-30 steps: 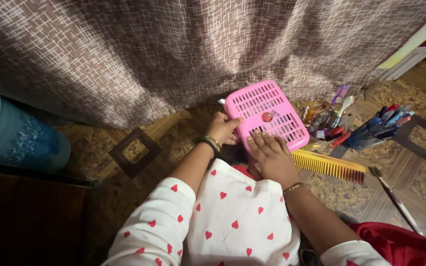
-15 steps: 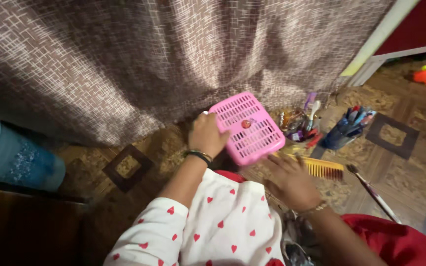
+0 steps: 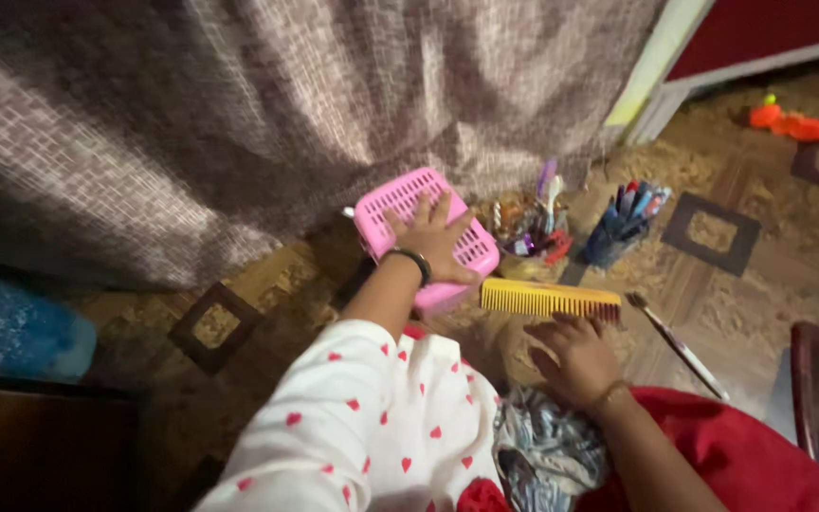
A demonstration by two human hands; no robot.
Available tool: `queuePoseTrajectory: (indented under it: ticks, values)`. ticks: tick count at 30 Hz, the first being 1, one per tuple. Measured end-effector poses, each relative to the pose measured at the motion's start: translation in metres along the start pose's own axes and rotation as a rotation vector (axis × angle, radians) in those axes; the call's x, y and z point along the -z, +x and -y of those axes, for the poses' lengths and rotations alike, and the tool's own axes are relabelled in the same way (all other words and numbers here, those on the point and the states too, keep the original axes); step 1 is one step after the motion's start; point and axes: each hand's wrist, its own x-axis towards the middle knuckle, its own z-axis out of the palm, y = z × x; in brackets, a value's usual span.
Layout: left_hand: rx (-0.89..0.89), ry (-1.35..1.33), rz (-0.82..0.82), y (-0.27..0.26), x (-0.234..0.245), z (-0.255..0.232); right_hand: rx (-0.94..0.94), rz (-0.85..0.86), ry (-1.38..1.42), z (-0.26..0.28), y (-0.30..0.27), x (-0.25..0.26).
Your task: The person sits on the floor and cleans a yellow comb using a toothbrush and a cloth. They scrub the comb teeth with the toothbrush and then wipe the comb with the cloth.
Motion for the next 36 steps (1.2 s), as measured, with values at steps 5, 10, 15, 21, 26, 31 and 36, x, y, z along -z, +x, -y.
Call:
queuePoseTrajectory:
  ticks: [5,10,15,21,26,31,36]
  values:
    - [0.020,0.048,0.078,0.000,0.001,0.025,-0.066,0.014,-0.019,-0.014,0.006,0.008]
    - [0.043,0.009,0.071,-0.006,-0.018,0.051,-0.083,0.006,-0.045,-0.014,0.000,0.004]
    - [0.151,-0.103,-0.026,-0.016,-0.023,0.057,-0.081,0.018,-0.053,-0.011,0.008,-0.008]
    - [0.136,0.026,0.011,-0.004,-0.009,0.044,-0.294,-0.158,0.057,-0.024,0.054,-0.023]
    - [0.133,-0.141,-0.074,-0.006,-0.015,0.059,-0.453,-0.270,0.232,-0.048,0.114,-0.033]
    - [0.528,-0.708,-0.645,0.007,-0.035,0.094,-0.255,-0.429,0.005,-0.054,0.128,-0.050]
    - [0.570,-0.949,-0.401,0.024,-0.058,0.116,-0.392,-0.463,0.060,-0.061,0.125,-0.081]
